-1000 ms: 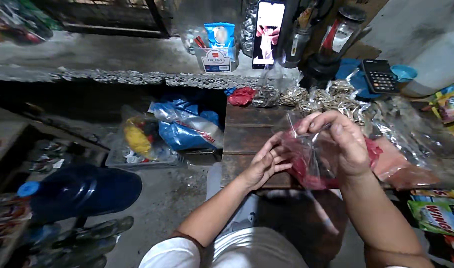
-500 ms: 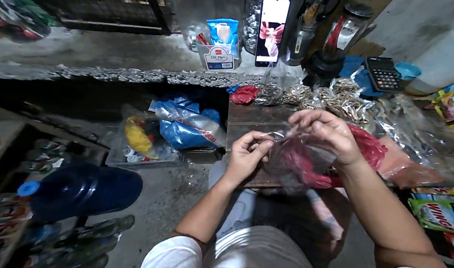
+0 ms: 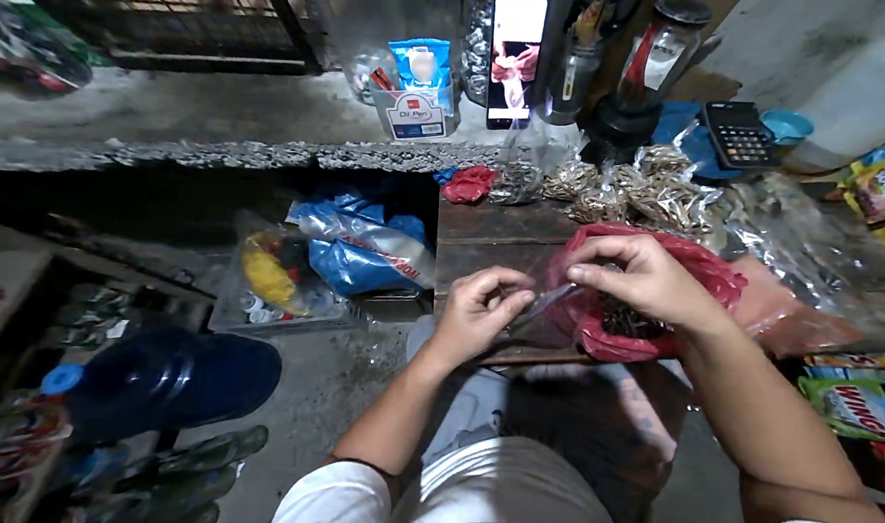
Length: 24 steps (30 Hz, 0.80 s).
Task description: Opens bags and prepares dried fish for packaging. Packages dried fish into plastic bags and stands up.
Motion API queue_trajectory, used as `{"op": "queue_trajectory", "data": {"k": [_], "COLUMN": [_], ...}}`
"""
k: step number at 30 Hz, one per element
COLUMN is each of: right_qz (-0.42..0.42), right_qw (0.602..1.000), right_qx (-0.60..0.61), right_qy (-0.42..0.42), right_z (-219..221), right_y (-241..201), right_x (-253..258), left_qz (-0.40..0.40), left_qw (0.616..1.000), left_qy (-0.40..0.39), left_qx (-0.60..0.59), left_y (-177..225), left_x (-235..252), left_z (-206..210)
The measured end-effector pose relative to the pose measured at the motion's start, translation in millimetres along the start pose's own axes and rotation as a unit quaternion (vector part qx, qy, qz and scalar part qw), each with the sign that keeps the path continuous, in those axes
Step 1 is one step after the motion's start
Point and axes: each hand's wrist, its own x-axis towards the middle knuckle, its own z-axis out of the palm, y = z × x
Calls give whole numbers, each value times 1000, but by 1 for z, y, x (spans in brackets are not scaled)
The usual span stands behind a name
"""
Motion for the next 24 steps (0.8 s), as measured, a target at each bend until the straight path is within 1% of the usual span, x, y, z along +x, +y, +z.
{"op": "queue_trajectory", "data": {"k": [1,3,5,7,9,13,16,21,24], "right_qz": [-2,7,8,12,14,23,32,43,51], "right_qw": [1000,998,995,991,986,978,976,975,976], "right_qx": [-11,-31,-35,-26,-9,12,16,27,40], "right_qy": [11,50,91,132,165,207,213,215,210], "right_z": [0,0,-6,-14,-21,-24,-17,-3,1], "right_y": [0,-4,-6,-6,-4,4,12,22,23], "right_x": [-1,-3,-6,-10,-17,-32,-40,-48,-50], "left_qz": [-19,-75,-109,-127,-152,-192,-199,-214,-209], "left_qw": [1000,994,985,981,982,979,970,955,954], "left_qy": [-14,-75,-131,-145,-110,39,116,190,208], "left_qx": [-9,-23,-5,8,1,-49,-82,-77,-55], "left_y": [0,2,1,-4,-10,-19,-22,-21,-21], "left_x": [-1,-3,-6,-10,-16,-23,-23,-19,-18], "left_z": [-1,-5,-10,-19,-30,-48,-52,-46,-44]}}
